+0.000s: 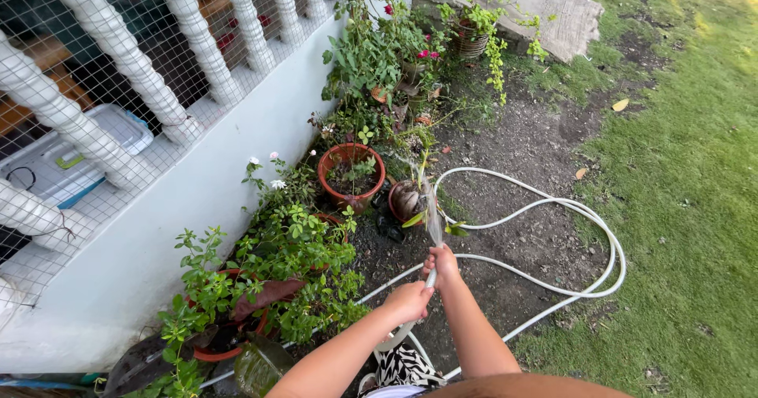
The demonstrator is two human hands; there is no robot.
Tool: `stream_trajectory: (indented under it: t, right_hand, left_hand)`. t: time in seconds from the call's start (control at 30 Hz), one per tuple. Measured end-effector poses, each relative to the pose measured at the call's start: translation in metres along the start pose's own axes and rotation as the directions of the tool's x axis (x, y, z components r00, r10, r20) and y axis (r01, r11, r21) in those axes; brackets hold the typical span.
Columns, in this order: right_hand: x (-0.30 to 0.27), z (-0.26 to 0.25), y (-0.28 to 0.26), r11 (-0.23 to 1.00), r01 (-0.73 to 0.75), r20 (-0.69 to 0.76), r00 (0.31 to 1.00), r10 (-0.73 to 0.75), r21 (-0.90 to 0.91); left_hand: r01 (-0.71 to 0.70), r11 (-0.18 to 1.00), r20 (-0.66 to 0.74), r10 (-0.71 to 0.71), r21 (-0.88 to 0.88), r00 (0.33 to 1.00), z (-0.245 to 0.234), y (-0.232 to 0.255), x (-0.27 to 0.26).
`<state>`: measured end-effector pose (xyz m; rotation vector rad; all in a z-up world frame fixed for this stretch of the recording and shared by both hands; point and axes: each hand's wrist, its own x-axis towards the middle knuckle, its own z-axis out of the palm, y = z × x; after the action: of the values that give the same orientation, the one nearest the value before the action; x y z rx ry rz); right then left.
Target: The person waters potted plants and garden foliage using a hose, moving the water stream between various containers and soil areas.
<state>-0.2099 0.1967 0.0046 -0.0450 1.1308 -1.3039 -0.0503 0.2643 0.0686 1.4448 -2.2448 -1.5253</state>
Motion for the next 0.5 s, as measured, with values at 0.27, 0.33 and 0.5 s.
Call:
stream_trajectory:
  t: [0.27, 0.33, 0.5]
  right_hand:
    - [-0.019, -0.012, 0.021, 0.979, -0.106, -0.023, 0.994, 0.112, 0.171]
    - [-0.021, -0.013, 0.023, 0.985, -0.103, -0.036, 0.993, 0.109, 0.141]
    - [-0.021, -0.014, 0.028, 0.988, -0.132, -0.022, 0.991, 0.134, 0.076]
  left_hand:
    - [-0.065, 0.994, 0.115, 0.075, -0.086, 0.991, 0.018, -0.029, -0.003]
    - [-0.075, 0.987, 0.097, 0.089, -0.145, 0.991, 0.018, -0.032, -0.011]
    - [-0.11, 0.952, 0.049, 0.13, -0.287, 0.99, 0.026, -0.044, -0.023]
